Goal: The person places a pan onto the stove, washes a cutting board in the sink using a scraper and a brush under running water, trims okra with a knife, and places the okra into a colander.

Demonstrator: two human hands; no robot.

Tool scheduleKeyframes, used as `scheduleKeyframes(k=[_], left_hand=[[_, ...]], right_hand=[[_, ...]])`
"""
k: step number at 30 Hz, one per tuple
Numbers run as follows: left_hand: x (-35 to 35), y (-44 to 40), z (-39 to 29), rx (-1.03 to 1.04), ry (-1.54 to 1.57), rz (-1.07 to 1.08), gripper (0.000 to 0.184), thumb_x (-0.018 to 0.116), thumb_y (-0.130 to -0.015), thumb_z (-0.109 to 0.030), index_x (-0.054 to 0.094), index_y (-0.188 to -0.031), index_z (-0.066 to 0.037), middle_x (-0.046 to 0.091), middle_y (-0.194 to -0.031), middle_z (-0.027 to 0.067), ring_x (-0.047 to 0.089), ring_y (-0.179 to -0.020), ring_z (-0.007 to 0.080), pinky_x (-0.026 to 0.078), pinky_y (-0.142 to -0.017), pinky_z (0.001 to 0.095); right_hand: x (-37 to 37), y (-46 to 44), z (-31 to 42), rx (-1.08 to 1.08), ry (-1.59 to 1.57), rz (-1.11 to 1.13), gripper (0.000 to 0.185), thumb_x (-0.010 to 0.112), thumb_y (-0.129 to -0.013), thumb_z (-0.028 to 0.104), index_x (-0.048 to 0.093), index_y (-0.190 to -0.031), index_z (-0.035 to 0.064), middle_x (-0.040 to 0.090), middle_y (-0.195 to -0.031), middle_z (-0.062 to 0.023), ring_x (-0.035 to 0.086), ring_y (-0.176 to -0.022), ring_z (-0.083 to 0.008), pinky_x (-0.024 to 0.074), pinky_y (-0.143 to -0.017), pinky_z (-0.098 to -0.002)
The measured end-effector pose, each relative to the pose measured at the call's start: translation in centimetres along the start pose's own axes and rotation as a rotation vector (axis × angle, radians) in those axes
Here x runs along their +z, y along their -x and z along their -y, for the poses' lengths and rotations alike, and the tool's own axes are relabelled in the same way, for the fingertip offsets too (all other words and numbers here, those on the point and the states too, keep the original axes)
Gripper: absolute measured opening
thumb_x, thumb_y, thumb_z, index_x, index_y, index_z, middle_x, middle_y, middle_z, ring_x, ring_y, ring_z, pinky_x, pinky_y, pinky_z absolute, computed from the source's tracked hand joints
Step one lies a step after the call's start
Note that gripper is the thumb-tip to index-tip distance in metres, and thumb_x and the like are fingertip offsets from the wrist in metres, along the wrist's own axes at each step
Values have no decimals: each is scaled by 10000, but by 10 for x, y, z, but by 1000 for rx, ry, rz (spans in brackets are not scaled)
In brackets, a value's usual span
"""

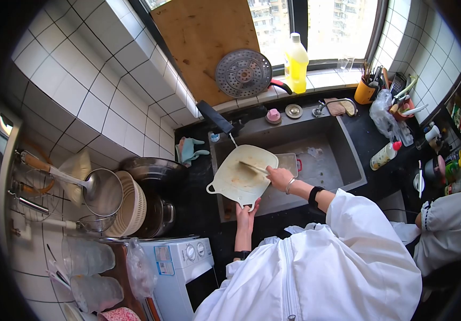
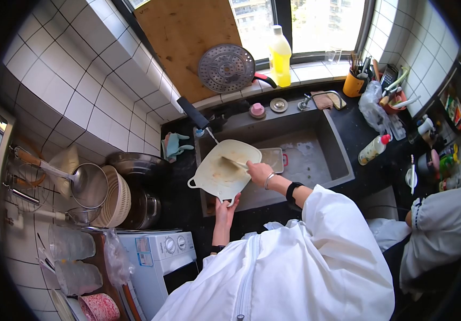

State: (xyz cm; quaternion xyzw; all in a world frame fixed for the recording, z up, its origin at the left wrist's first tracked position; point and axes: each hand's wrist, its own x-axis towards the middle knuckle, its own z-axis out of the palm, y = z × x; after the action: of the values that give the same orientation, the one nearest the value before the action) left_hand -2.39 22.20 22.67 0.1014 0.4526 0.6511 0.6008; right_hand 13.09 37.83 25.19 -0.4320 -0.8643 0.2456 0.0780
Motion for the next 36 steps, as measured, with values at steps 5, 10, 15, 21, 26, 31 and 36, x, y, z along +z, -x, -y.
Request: scheduleKeyframes(k=[5, 10, 15, 21, 26, 31, 36], left_hand=[[3, -3, 3, 23, -15, 45, 619, 356, -795, 72, 247, -1374, -119, 504, -1255, 154, 599, -1064, 295, 504, -839, 367], [14, 3, -3, 48, -62, 58, 636, 349, -776, 77, 240, -1372, -119, 513, -1239, 156, 605, -1047, 281, 473, -908, 391], [13, 0, -1, 29, -90, 71, 667, 369, -768, 76, 229, -1388, -123, 486, -1267, 165, 586, -1080, 304, 461, -925, 419], [8, 0, 3, 48, -10, 45, 681, 373, -751, 85, 227, -1386, -114, 485, -1261, 161, 585, -1074, 304, 459, -939, 419], [5, 7, -3, 107, 6, 36, 704, 368, -749, 84, 218, -1399, -140, 476, -1273, 165, 579, -1081, 317, 458, -931, 424], [7, 4, -2, 66, -29, 21, 684, 363, -760, 91, 229, -1392, -134, 472, -1280, 162, 584, -1073, 306, 472, -913, 409], [4, -9, 6, 2, -105, 42, 588, 403, -856, 49, 246, -1376, -176, 503, -1255, 99, 607, -1023, 237, 498, -835, 343]], right_hand=[[0, 14, 25, -215, 40, 90, 214, 524, -885, 224, 442, -973, 47, 649, -787, -186, 635, -738, -381, 486, -597, -487], [-5, -5, 9, 104, 75, 15, 239, 521, -882, 229, 462, -984, 20, 642, -761, -219, 640, -746, -384, 499, -622, -481], [5, -10, -14, 174, 33, -15, 275, 509, -897, 255, 456, -991, 2, 636, -754, -230, 634, -741, -396, 490, -645, -503], [-6, 16, 17, -97, 38, 64, 268, 522, -886, 258, 430, -969, 20, 621, -686, -215, 616, -664, -419, 473, -588, -521], [3, -8, -20, 189, 53, -80, 210, 507, -872, 208, 495, -940, 10, 641, -773, -226, 632, -737, -401, 500, -652, -496], [0, 6, -12, 66, -23, -78, 235, 517, -885, 233, 491, -946, 8, 639, -760, -221, 626, -728, -408, 488, -640, -506], [5, 35, 33, -77, -101, -22, 271, 523, -895, 275, 433, -946, 24, 611, -681, -216, 610, -669, -406, 470, -584, -506]])
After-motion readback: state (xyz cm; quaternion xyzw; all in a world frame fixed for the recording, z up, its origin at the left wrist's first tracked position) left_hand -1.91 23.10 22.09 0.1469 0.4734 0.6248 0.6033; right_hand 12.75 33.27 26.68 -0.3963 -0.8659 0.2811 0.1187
